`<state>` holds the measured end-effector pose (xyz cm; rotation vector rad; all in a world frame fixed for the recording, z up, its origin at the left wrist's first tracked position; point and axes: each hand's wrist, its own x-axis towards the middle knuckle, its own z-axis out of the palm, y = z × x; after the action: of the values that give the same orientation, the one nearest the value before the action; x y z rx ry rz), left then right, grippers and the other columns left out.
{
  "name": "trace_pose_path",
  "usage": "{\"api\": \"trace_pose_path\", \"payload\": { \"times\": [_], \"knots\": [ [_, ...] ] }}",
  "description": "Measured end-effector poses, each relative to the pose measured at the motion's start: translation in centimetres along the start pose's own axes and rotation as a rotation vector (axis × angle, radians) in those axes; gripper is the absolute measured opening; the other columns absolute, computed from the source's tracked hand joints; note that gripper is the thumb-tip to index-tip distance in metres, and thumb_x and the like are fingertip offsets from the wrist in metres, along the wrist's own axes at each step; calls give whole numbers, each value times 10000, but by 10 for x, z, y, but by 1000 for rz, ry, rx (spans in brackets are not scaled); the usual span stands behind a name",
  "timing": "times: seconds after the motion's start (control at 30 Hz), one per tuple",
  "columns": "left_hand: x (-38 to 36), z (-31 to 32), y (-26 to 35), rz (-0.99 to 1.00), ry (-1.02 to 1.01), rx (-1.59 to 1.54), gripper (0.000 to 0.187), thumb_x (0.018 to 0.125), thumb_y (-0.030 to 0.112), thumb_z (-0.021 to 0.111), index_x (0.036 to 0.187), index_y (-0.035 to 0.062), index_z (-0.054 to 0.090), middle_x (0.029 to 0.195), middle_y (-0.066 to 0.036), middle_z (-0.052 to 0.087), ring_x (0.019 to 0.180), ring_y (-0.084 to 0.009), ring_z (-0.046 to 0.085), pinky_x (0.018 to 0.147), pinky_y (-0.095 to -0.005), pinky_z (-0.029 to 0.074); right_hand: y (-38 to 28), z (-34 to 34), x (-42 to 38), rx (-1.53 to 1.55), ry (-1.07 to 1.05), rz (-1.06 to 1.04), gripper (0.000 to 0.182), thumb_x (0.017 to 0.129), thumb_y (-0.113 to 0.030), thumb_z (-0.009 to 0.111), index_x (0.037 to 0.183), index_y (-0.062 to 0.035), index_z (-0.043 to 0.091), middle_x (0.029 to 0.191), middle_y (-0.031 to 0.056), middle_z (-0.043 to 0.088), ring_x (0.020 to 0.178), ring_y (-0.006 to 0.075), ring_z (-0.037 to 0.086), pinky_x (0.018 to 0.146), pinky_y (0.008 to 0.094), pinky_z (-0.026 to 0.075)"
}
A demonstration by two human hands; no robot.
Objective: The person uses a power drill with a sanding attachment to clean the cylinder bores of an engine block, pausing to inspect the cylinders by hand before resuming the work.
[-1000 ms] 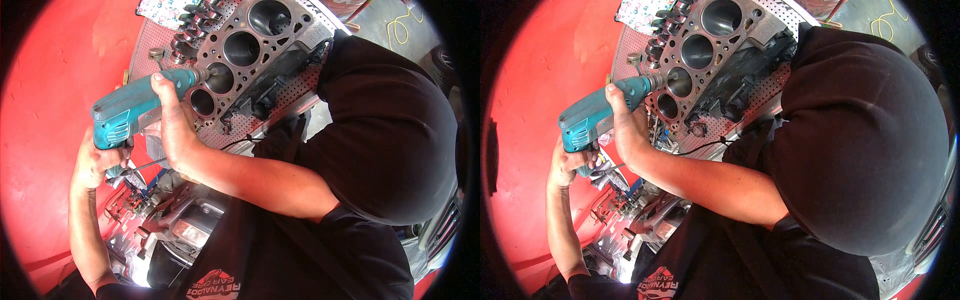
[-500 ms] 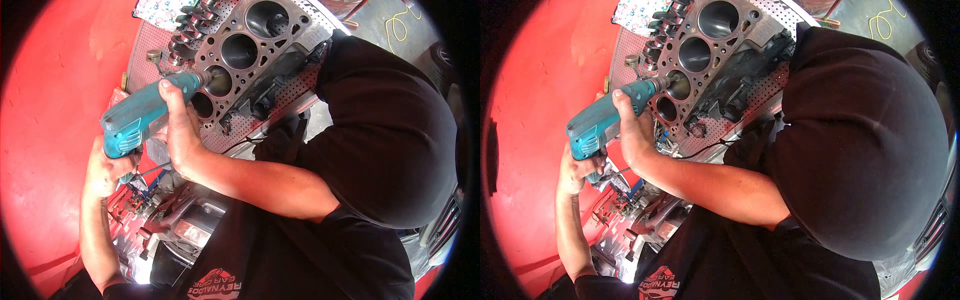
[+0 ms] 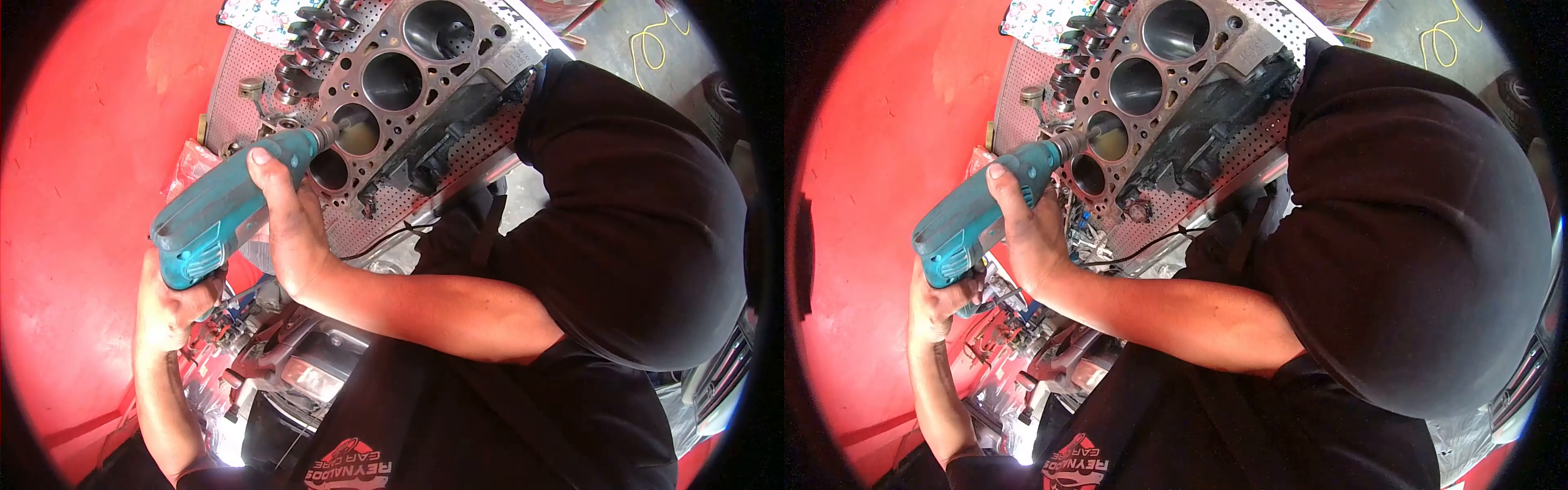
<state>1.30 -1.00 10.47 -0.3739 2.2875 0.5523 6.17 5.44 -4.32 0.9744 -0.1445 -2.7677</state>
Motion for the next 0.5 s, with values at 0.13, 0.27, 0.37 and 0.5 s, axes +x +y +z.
{"api": "trace_pose_path", "payload": {
  "times": [0.13,0.27,0.37,0.5],
  "knots": [
    [16,-1,3,-2,-77,28,155,699,54,628,839,-10,639,675,3,576,597,-97,500,545,-275,398,-4,-8,11,-44,15,60,539,944,-528,624,1180,-47,568,1061,59,638,910,147,614,833,319,505],
    [20,0,-1,26,-118,-16,149,689,63,639,818,-11,637,662,4,573,587,-101,503,540,-279,400,-14,-5,8,-95,17,52,619,928,-633,566,1157,-59,605,1050,83,663,888,166,663,817,328,528],
    [10,-7,0,-33,-75,-30,236,674,54,655,899,-16,650,706,-9,597,614,-114,536,562,-276,430,-7,-3,4,-34,2,57,624,944,-538,637,1253,-3,549,1109,80,637,992,163,618,894,324,501],
    [-9,-8,-3,-82,110,-20,468,628,30,657,1092,-23,621,823,-42,631,697,-127,591,605,-270,465,-8,7,-9,-11,-55,59,602,962,-474,640,1312,4,535,1238,110,596,1154,183,557,1031,365,426]
  ]
}}
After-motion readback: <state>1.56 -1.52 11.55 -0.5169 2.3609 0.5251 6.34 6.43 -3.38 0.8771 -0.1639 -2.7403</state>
